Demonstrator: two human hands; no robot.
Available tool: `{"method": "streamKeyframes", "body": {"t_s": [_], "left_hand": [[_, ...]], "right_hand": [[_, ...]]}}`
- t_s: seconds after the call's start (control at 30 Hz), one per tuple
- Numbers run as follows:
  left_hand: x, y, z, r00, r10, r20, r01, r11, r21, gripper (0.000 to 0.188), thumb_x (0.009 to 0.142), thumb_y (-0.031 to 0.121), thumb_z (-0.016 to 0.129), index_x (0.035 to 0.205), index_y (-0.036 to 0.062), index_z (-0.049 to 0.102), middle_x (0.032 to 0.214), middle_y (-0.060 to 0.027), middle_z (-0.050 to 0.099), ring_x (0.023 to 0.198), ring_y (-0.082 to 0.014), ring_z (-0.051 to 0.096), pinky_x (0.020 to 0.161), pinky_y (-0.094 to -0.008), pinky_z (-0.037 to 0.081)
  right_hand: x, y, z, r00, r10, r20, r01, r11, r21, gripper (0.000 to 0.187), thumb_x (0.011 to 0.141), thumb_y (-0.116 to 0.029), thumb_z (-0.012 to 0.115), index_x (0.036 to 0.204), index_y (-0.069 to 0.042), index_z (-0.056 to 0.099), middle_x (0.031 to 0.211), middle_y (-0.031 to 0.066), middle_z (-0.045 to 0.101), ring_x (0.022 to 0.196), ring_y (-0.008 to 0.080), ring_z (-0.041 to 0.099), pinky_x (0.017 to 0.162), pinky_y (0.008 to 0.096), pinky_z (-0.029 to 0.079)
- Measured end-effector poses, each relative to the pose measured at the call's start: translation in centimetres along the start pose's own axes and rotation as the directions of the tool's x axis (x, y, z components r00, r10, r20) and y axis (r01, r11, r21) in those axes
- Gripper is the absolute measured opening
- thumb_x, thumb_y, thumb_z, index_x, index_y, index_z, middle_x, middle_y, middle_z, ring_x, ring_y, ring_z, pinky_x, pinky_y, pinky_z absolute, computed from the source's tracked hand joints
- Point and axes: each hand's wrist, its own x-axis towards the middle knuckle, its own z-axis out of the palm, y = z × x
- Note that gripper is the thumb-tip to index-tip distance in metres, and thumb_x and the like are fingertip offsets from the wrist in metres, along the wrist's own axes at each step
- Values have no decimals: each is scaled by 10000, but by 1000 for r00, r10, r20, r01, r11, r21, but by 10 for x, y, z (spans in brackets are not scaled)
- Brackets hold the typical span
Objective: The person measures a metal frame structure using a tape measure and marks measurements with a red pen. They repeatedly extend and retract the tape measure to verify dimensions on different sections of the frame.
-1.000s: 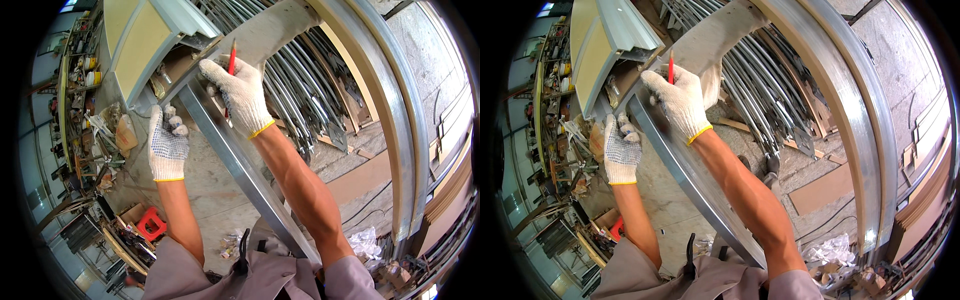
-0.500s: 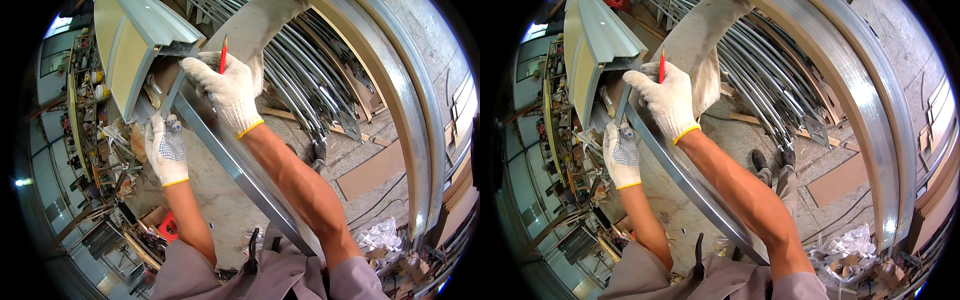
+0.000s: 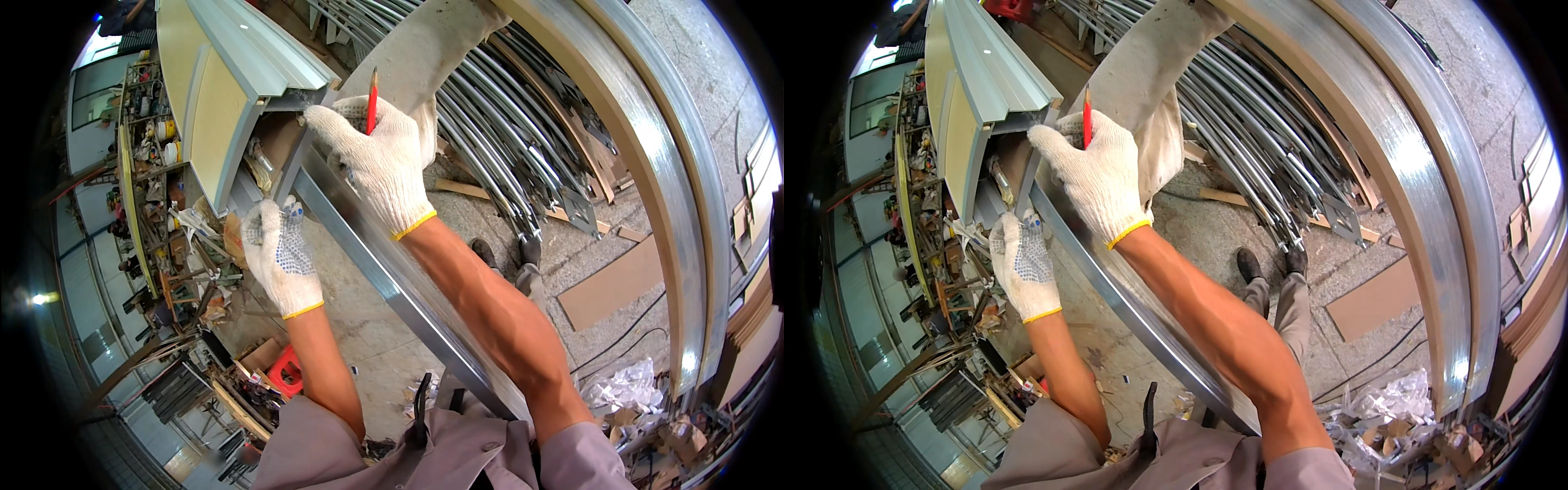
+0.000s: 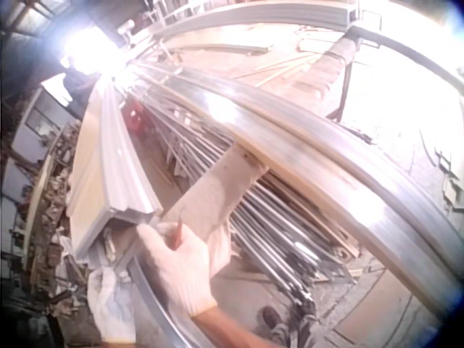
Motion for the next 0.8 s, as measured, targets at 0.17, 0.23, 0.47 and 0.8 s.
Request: {"method": "streamKeyframes", "body": {"t_s": [0.17,0.23,0.47,0.8], "left_hand": [[-2,5,-4,998,55,22,-55,998,-9,211,946,73,752,1094,15,614,1059,-84,633,942,-255,662,888,-399,556],[-3,5,-2,996,84,24,-85,995,50,238,966,122,743,1114,4,598,1048,-103,630,946,-222,650,891,-350,548],[-2,2,1,995,96,-2,-96,992,79,253,996,152,712,1154,-12,600,1051,-91,625,958,-181,640,903,-311,543],[1,-1,1,998,58,-40,-49,983,179,228,1022,172,681,1138,-9,606,1012,-71,615,908,-150,596,841,-296,514]], "right_hand": [[4,9,2,999,-40,6,40,999,7,318,852,-265,788,820,34,683,645,45,640,579,102,574,572,306,486],[7,13,2,997,-75,-10,75,996,-37,340,850,-284,772,793,35,669,627,66,628,573,118,568,582,328,486],[9,15,2,998,-67,-21,65,994,-89,358,853,-301,745,763,29,639,615,99,610,574,151,552,608,350,486],[10,16,3,996,-88,-28,86,994,-64,332,880,-298,750,833,22,675,645,106,615,614,145,567,639,346,498]]}}
